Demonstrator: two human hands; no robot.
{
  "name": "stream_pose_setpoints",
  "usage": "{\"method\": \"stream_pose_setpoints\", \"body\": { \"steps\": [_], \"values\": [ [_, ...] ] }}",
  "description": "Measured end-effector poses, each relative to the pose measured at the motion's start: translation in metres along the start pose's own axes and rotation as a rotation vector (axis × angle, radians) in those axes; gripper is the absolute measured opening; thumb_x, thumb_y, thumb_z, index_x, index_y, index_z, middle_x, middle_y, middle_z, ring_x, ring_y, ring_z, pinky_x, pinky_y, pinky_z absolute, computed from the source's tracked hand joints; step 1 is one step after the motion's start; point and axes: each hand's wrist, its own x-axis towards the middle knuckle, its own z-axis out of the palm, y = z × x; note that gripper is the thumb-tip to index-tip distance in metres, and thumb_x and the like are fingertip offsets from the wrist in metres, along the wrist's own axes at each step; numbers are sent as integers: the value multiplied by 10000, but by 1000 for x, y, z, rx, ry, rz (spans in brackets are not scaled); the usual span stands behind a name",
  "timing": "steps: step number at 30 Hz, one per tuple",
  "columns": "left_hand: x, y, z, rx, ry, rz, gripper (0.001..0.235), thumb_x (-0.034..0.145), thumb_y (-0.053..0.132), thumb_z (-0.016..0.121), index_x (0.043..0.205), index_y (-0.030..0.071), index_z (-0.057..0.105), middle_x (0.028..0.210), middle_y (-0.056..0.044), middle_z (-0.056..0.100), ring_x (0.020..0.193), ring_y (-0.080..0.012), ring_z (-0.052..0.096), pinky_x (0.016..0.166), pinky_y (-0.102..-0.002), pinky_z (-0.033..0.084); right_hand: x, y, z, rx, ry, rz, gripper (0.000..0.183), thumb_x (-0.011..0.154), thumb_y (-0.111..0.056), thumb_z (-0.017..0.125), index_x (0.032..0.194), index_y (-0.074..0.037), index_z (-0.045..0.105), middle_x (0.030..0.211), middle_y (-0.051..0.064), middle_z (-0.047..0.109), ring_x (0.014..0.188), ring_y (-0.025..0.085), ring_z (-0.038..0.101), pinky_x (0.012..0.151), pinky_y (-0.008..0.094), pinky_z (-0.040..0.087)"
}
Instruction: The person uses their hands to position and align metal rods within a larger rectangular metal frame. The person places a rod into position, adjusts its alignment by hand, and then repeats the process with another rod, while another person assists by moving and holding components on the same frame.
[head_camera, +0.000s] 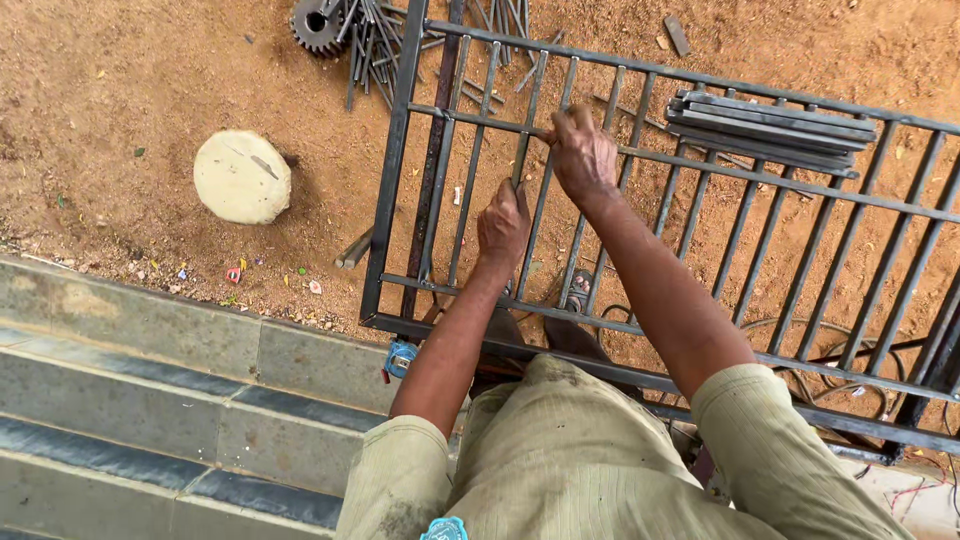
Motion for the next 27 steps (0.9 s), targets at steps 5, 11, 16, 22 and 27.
{"method": "stream_pose_setpoints", "body": {
  "steps": [5,11,16,22,27],
  "values": [
    [-4,-6,7,29,97,118,289,1107,162,506,1137,-103,618,742,-203,701,535,-203,693,420,-278,579,1,14,8,-120,-135,-82,271,1088,-341,654,1186,-107,747,1168,191,686,661,218,665,530,417,540],
    [-4,-9,9,-5,51,103,237,1098,123,561,1102,-101,639,685,-176,688,480,-172,657,362,-264,538,10,15,6,-88,-282,-44,344,1108,-317,580,1224,-9,679,1084,256,689,603,224,640,445,402,523],
    [-3,-9,8,8,72,153,245,1099,125,540,1112,-104,626,744,-197,704,540,-190,694,404,-259,567,8,21,21,-190,-266,-78,331,1115,-296,572,1252,-4,649,1050,235,700,670,245,648,506,399,536],
    [-2,4,-3,42,32,88,305,1090,172,532,1147,-111,630,746,-212,706,517,-213,688,381,-281,561,9,21,23,-192,-293,-42,356,1100,-309,581,1220,19,649,1047,235,695,640,233,631,501,389,526],
    [7,13,-29,-118,-223,-84,338,1072,264,533,1102,-43,673,659,-145,690,429,-217,606,309,-350,444,8,23,25,-203,-307,-22,327,1156,-317,523,1235,-29,657,1066,197,705,676,196,594,505,354,491]
  ]
}}
